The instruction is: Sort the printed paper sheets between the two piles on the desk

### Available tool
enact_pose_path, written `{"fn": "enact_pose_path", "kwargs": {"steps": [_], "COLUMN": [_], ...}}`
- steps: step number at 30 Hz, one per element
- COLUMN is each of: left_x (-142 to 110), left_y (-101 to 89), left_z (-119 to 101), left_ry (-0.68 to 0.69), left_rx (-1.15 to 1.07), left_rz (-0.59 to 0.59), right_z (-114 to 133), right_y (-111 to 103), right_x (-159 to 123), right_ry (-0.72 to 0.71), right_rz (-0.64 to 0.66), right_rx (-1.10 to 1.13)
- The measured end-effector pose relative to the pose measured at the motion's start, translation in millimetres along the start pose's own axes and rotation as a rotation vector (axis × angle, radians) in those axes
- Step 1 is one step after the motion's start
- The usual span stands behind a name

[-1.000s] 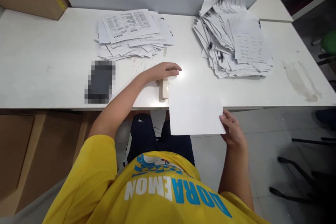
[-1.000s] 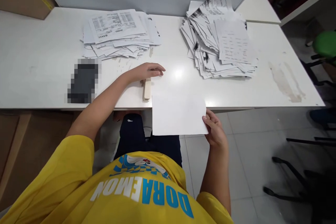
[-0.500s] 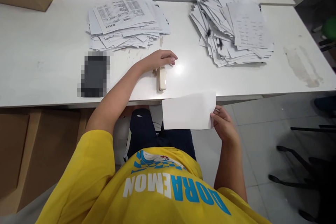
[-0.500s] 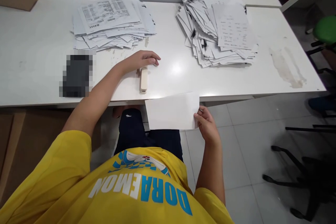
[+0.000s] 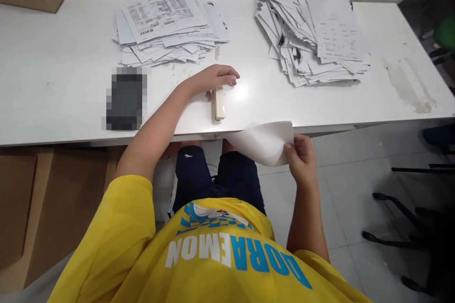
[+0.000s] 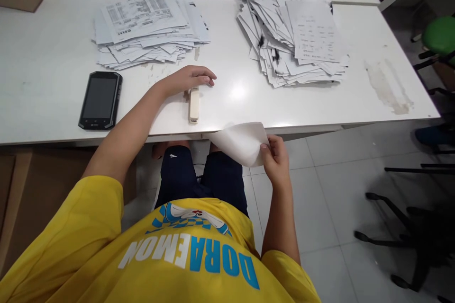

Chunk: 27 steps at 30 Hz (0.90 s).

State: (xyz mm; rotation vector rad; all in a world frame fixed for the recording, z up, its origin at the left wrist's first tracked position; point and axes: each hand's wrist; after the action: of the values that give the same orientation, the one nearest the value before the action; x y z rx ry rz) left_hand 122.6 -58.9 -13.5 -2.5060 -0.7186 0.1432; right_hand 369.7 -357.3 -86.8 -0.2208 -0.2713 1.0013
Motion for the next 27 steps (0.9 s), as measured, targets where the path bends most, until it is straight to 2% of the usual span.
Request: {"fn": "enact_pose_path", "kwargs": {"steps": [4, 9, 12, 17, 19, 24, 27], "left_x": [-0.5, 5.6, 7.9, 5.9, 6.2, 11.5, 11.6], "left_y": [-0.2, 5.0, 6.3, 0.1, -1.0, 5.0, 7.4], "left_z": [-2.2, 10.6, 15.1, 8.3, 8.3, 20.7, 21.3], "left_ry": [-0.004, -0.007, -0.018, -0.009, -0.006, -0.027, -0.044], "left_rx": [0.006, -0.008, -0.028, -0.013, -0.002, -0.001, -0.024], "left_rz": [0.001, -0.058, -0.105, 0.004, 0.009, -0.076, -0.115], "right_z": [2.7, 6.0, 11.5, 17.2, 16.4, 11.1, 8.4], "right_y": [2.2, -3.3, -4.0, 2.4, 4.3, 2.2, -0.9], "right_x": [1.9, 4.2, 8.1, 15.7, 17.1, 18.7, 19.5], "right_ry": [0.057, 0.085, 0.065, 0.136, 0.157, 0.175, 0.202], "right_rz": [0.070, 0.097, 0.043, -0.029, -0.065, -0.208, -0.228], "right_rx": [0.121, 0.176, 0.180, 0.139, 0.130, 0.131, 0.169]}}
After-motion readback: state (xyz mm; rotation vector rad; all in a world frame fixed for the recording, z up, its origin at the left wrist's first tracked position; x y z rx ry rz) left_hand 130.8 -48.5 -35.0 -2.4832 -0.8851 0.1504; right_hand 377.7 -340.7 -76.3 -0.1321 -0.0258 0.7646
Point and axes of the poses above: each hand's wrist, its own x-axis towards the middle knuckle, its own y-axis out of the palm, z = x × y, and after that the axes turned 4 degrees about x, right-handed
